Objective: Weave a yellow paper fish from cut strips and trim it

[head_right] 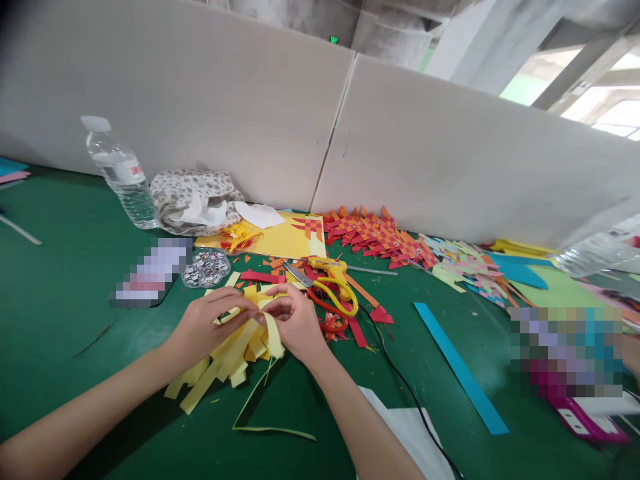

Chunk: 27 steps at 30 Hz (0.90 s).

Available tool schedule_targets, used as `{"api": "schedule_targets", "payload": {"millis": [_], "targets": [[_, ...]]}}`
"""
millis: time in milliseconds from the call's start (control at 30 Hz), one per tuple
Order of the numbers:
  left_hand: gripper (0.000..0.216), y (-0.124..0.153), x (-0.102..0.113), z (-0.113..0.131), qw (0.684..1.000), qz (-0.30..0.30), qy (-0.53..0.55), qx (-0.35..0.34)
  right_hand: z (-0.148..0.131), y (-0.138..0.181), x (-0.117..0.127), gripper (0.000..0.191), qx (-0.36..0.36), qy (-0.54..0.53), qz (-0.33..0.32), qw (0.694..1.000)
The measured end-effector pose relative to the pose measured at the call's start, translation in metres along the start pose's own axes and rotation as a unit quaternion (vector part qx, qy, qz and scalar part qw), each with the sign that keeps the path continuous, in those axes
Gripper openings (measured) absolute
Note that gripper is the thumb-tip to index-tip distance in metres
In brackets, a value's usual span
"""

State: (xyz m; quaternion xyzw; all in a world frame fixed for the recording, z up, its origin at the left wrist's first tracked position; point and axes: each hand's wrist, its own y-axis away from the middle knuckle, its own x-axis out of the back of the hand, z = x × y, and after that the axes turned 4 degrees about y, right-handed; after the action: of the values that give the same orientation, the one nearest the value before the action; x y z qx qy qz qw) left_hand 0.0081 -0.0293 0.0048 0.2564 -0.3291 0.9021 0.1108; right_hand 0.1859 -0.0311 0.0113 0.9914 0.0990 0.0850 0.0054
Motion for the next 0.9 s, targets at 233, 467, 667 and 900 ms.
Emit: {"api": "schedule_targets", "payload": {"millis": [233, 467, 667, 900], "targets": [[0.021, -0.005, 0.011, 0.007, 0.985, 0.051, 0.090, 0.136, -0.004, -0.001, 0.002, 0.034, 0.007, 0.003, 0.035, 0.999], [0.018, -0.009, 0.005, -0.005, 0.922, 0.073, 0.260, 0.276, 0.001, -0.005, 0.002, 0.027, 0.025, -0.026, 0.088, 0.995], [0.046, -0.008, 0.001, 0.001, 0.896, 0.039, 0.334, 0.292, 0.002, -0.005, 0.000, 0.023, 0.045, -0.027, 0.139, 0.989], [0.030, -0.009, 0.002, 0.013, 0.886, -0.002, 0.346, 0.310, 0.000, -0.002, -0.003, 0.017, 0.087, -0.043, 0.181, 0.979]]}}
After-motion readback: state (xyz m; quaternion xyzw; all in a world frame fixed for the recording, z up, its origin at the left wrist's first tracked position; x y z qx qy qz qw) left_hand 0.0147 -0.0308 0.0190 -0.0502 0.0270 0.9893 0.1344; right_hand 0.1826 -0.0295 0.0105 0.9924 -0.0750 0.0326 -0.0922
